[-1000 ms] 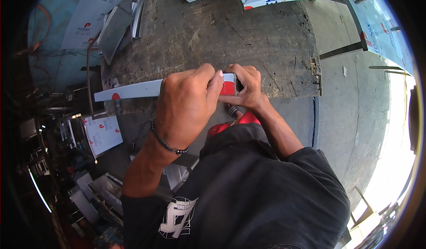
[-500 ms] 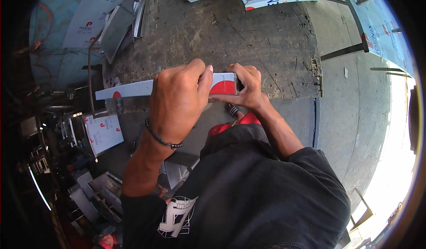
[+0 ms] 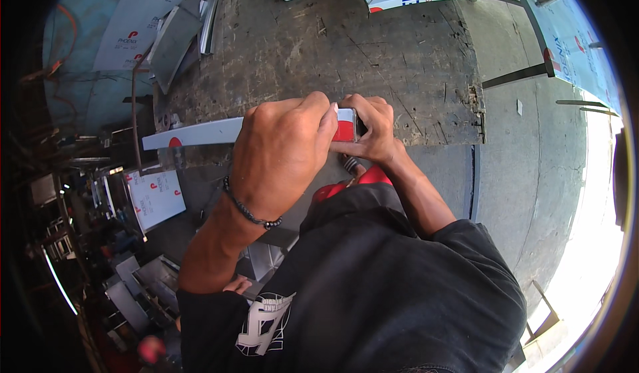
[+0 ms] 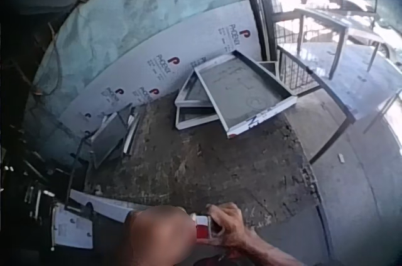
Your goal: Peeling the protective plastic film off the edges of a metal fabrication part.
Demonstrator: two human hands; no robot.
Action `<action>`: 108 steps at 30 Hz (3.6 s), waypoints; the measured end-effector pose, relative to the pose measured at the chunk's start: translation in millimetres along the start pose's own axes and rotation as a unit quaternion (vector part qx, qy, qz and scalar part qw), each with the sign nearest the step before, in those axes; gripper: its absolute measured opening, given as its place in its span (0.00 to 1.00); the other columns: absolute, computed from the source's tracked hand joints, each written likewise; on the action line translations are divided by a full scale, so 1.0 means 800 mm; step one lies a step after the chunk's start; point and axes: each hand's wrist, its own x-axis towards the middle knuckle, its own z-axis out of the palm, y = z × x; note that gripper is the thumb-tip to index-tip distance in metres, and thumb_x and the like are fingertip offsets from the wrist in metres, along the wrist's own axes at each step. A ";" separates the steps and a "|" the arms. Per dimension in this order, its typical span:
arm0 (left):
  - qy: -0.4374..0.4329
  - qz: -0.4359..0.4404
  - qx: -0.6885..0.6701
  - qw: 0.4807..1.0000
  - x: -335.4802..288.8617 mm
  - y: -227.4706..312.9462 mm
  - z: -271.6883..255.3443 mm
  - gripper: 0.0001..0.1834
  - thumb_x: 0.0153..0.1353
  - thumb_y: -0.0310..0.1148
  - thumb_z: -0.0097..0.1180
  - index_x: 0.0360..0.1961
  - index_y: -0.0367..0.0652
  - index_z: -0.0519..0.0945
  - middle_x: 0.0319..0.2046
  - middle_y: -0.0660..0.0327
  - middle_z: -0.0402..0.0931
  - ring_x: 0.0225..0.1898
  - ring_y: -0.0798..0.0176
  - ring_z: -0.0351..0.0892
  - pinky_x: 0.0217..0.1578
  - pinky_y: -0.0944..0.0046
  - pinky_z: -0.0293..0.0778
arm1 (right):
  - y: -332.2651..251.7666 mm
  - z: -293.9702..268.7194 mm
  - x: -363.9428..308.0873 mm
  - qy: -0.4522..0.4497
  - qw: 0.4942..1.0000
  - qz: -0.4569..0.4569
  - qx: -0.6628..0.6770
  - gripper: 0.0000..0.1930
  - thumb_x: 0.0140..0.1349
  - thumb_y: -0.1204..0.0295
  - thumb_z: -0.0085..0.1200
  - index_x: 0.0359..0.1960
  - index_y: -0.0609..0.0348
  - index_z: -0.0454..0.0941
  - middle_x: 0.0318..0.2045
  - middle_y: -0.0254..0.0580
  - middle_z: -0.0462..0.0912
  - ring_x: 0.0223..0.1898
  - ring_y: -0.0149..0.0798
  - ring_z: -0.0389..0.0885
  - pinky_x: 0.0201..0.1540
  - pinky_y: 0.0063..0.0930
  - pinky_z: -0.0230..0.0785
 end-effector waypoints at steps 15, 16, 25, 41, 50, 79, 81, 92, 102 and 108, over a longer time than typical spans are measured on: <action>-0.021 -0.028 0.006 0.999 -0.002 0.005 -0.005 0.11 0.68 0.28 0.64 0.29 0.36 0.78 0.23 0.46 0.80 0.28 0.40 0.84 0.29 0.47 0.77 | -0.004 0.002 0.010 0.025 1.000 -0.018 0.002 0.30 0.39 0.59 0.88 0.35 0.59 0.79 0.19 0.41 0.77 0.18 0.44 0.77 0.21 0.34 0.67; -0.022 -0.029 0.005 0.999 -0.002 0.005 -0.005 0.11 0.68 0.28 0.64 0.29 0.36 0.78 0.23 0.46 0.80 0.28 0.40 0.84 0.29 0.47 0.77 | -0.004 0.002 0.009 0.024 1.000 -0.017 0.003 0.30 0.39 0.59 0.88 0.35 0.59 0.79 0.19 0.41 0.77 0.18 0.44 0.77 0.21 0.34 0.67; -0.025 -0.033 0.056 0.998 -0.002 0.008 -0.007 0.11 0.68 0.27 0.63 0.29 0.35 0.78 0.23 0.45 0.80 0.28 0.39 0.85 0.29 0.47 0.78 | -0.001 0.005 0.005 0.032 0.999 -0.022 0.024 0.29 0.38 0.60 0.88 0.34 0.59 0.79 0.19 0.41 0.77 0.18 0.44 0.78 0.21 0.34 0.68; -0.013 -0.043 0.015 0.999 -0.021 0.007 -0.008 0.11 0.68 0.27 0.64 0.29 0.35 0.78 0.21 0.46 0.79 0.26 0.41 0.83 0.27 0.48 0.75 | -0.005 0.002 0.002 0.017 1.000 -0.017 0.018 0.26 0.40 0.64 0.85 0.34 0.60 0.79 0.21 0.40 0.78 0.19 0.42 0.79 0.24 0.33 0.69; -0.024 -0.056 -0.044 0.997 -0.021 0.009 -0.002 0.12 0.68 0.28 0.65 0.28 0.34 0.77 0.20 0.45 0.77 0.24 0.41 0.82 0.25 0.48 0.73 | -0.001 0.009 0.002 0.042 0.999 -0.026 0.023 0.28 0.40 0.62 0.87 0.34 0.59 0.79 0.17 0.39 0.75 0.16 0.42 0.76 0.21 0.33 0.67; 0.127 -0.223 -0.333 0.907 -0.087 -0.023 0.018 0.10 0.78 0.30 0.59 0.41 0.31 0.79 0.23 0.73 0.66 0.27 0.81 0.58 0.26 0.73 0.55 | -0.020 -0.020 0.021 -0.089 0.990 0.086 0.072 0.28 0.41 0.63 0.87 0.33 0.61 0.78 0.30 0.45 0.87 0.33 0.41 0.90 0.36 0.33 0.79; 0.193 -0.215 -0.384 0.877 -0.095 -0.034 0.031 0.08 0.77 0.29 0.59 0.44 0.32 0.79 0.23 0.73 0.66 0.26 0.81 0.60 0.27 0.73 0.56 | -0.019 -0.026 0.018 -0.120 0.983 0.118 0.077 0.29 0.42 0.63 0.87 0.38 0.62 0.79 0.33 0.45 0.88 0.36 0.41 0.90 0.40 0.34 0.80; 0.050 -0.055 -0.421 0.904 -0.043 -0.066 0.006 0.10 0.69 0.30 0.67 0.34 0.33 0.82 0.25 0.51 0.86 0.30 0.59 0.92 0.30 0.62 0.80 | -0.056 -0.037 0.022 -0.102 0.970 0.219 0.016 0.33 0.48 0.60 0.85 0.49 0.64 0.79 0.38 0.47 0.89 0.42 0.42 0.91 0.46 0.34 0.81; 0.078 -0.086 -0.201 0.973 -0.045 -0.022 0.029 0.10 0.67 0.29 0.67 0.32 0.34 0.80 0.26 0.48 0.84 0.28 0.47 0.88 0.28 0.54 0.77 | -0.041 -0.040 0.028 -0.164 0.972 0.158 0.058 0.24 0.47 0.67 0.82 0.43 0.65 0.84 0.33 0.48 0.90 0.35 0.44 0.92 0.39 0.34 0.82; 0.104 -0.129 -0.250 0.954 -0.044 -0.020 0.033 0.11 0.70 0.25 0.65 0.31 0.31 0.79 0.20 0.60 0.78 0.20 0.72 0.74 0.22 0.66 0.65 | -0.026 -0.031 0.031 -0.158 0.977 0.099 0.107 0.23 0.47 0.69 0.81 0.43 0.64 0.85 0.32 0.49 0.90 0.32 0.44 0.92 0.36 0.34 0.81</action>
